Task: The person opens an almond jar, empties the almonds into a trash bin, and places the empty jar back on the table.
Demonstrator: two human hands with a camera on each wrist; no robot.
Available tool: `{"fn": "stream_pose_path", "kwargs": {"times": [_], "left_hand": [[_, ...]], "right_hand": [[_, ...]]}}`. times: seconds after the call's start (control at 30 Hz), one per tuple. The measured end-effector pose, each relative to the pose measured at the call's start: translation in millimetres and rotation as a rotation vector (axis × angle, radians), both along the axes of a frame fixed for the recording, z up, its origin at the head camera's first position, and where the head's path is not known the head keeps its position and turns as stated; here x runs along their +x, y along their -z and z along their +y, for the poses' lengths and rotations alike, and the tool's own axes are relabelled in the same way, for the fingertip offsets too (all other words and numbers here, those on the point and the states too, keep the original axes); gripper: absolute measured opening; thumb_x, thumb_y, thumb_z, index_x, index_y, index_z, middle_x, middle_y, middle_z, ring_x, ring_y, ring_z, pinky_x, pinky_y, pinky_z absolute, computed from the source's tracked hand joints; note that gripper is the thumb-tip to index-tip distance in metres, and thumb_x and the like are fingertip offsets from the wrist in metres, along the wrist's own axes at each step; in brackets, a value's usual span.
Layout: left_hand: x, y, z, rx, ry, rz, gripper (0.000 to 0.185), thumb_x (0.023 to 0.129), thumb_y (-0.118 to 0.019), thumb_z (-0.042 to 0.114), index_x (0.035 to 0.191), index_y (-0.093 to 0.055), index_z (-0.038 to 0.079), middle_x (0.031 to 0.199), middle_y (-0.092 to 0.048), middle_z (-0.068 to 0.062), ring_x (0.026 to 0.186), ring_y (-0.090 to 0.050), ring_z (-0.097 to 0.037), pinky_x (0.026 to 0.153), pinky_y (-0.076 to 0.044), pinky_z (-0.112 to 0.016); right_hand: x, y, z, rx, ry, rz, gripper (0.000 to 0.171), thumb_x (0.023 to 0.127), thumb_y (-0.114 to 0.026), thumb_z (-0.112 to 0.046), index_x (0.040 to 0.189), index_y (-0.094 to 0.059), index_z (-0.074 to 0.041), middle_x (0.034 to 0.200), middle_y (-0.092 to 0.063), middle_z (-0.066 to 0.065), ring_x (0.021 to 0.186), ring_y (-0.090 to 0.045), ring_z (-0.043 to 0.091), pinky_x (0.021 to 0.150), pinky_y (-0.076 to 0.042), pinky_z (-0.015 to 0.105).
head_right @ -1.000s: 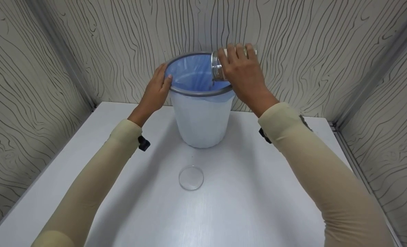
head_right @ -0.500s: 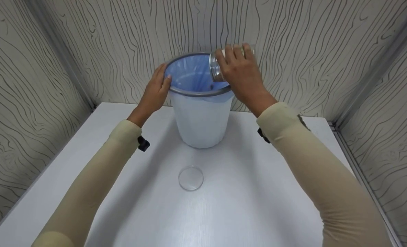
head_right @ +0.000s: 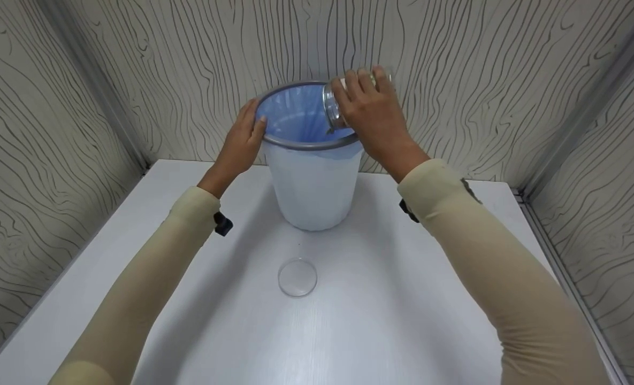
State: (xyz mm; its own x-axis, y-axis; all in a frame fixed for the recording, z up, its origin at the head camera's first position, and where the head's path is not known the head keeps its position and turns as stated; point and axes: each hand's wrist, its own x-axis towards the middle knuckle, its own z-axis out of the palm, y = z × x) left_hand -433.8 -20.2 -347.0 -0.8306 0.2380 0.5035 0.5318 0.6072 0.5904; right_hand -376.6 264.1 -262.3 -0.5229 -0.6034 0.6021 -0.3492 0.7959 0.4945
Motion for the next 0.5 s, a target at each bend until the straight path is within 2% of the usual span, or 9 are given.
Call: {"fn": "stream_pose_path", "kwargs": {"times": [0.23, 0.5], "left_hand": [[1.0, 0.5, -0.8, 0.011, 0.003, -0.001, 0.068, 0.11, -0.034, 0.043, 0.161, -0.019, 0.001, 0.168, -0.017, -0.012, 0.155, -0.015, -0.018, 0.123, -0.016, -0.029], [-0.1, 0.7, -0.2, 0.0, -0.003, 0.015, 0.066, 0.11, -0.034, 0.041, 0.161, -0.019, 0.001, 0.167, -0.019, -0.013, 0.154, -0.017, -0.02, 0.123, -0.017, -0.029]], "right_hand": [[0.3, 1.0, -1.6, 0.023, 0.0, 0.014, 0.068, 0.083, -0.069, 0.015, 0.145, -0.046, 0.0, 0.136, -0.052, 0.026, 0.128, -0.048, 0.042, 0.113, -0.031, 0.057], [0.5, 0.4, -0.9, 0.031, -0.008, 0.003, 0.075, 0.077, -0.074, 0.016, 0.144, -0.046, -0.001, 0.135, -0.051, 0.025, 0.127, -0.047, 0.042, 0.114, -0.03, 0.057]]}}
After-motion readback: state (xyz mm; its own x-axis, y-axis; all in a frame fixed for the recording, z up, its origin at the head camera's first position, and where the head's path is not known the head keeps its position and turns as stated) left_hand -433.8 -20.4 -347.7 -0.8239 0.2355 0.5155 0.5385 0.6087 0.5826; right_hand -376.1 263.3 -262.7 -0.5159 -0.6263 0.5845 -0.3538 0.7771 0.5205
